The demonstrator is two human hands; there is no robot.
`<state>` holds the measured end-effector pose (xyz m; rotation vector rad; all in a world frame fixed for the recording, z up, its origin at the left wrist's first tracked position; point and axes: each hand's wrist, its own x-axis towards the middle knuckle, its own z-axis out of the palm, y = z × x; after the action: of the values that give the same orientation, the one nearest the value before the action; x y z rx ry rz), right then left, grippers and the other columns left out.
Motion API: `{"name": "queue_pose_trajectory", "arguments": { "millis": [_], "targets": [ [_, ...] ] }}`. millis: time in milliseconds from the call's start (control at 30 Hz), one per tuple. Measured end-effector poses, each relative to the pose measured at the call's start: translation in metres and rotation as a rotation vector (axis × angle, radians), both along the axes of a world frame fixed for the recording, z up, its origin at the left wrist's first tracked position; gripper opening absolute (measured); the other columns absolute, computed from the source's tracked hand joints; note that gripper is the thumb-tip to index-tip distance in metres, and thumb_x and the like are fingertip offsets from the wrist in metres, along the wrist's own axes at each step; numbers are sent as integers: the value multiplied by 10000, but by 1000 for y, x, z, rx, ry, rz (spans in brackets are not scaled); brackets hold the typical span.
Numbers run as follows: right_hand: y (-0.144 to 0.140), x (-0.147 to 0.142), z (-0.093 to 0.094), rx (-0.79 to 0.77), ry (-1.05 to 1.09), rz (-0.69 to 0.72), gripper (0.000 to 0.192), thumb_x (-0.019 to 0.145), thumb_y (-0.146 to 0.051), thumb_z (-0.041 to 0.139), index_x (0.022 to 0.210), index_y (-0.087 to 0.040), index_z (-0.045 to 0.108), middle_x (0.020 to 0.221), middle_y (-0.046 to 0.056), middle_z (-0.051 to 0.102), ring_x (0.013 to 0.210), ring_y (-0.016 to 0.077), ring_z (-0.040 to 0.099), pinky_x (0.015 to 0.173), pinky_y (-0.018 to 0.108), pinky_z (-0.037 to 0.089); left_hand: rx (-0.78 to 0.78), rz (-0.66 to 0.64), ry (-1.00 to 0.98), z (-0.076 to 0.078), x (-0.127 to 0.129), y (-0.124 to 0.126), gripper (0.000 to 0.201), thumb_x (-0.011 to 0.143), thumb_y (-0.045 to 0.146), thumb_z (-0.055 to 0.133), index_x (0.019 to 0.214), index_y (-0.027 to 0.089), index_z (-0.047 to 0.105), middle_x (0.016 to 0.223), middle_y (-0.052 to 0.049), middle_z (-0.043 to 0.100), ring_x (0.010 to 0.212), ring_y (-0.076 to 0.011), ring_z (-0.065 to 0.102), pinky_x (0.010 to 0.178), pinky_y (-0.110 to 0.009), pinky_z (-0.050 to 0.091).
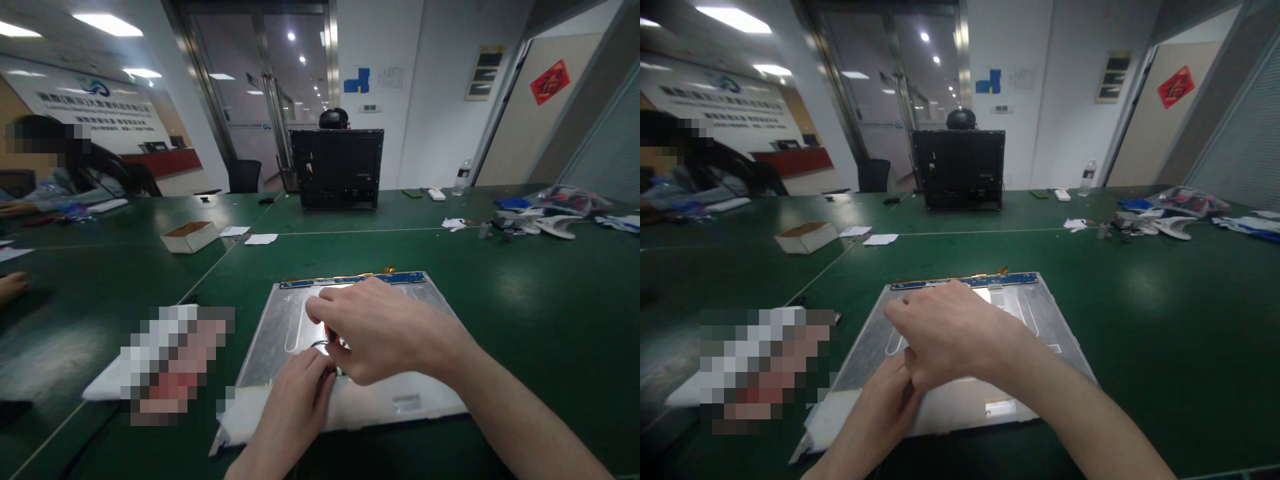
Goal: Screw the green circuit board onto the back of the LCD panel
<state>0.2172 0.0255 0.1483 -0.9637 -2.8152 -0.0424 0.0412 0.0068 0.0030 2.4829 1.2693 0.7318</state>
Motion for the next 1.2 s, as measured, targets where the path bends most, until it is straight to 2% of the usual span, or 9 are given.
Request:
{"name": "queue_pose_trajectory", "arguments": {
  "millis": [200,333,500,733,1033,1200],
  "targets": [
    [0,-2,3,-29,-18,-37,136,818,-191,531,952,-170,542,857,49,685,671,164,605,472,269,276,-5,-5,0,4,0,0,188,862,183,434,853,198,622,869,-77,647,821,-237,612,714,-346,494],
    [4,-2,1,-9,-13,-87,160,855,-280,542,978,-178,561,841,54,698,700,192,627,502,270,301,-24,-7,8,5,0,-1,183,862,179,444,895,205,622,896,-73,647,839,-229,609,731,-338,487],
    [4,1,-2,-35,13,-21,169,864,-316,530,961,-184,571,879,43,690,713,188,618,503,278,313,-16,1,-2,2,-1,0,180,864,172,443,886,204,619,902,-77,655,838,-242,612,721,-356,480],
    [1,2,-1,-33,19,22,190,779,-215,557,961,-163,535,886,46,670,677,169,586,481,282,298,-32,-22,5,0,-1,1,183,868,164,436,909,206,609,924,-82,645,884,-256,608,743,-374,476],
    [4,-2,0,-17,-26,-74,133,848,-217,498,970,-175,529,836,47,693,681,181,620,484,285,269,-74,-15,13,4,0,0,181,883,171,418,897,202,596,924,-74,634,867,-237,600,753,-358,469],
    [4,1,-2,-16,-13,-51,146,818,-242,525,947,-177,537,871,48,688,695,185,618,476,287,264,-81,-17,11,2,0,0,165,880,169,424,884,202,586,921,-70,638,851,-238,599,736,-358,462]
  ]
}}
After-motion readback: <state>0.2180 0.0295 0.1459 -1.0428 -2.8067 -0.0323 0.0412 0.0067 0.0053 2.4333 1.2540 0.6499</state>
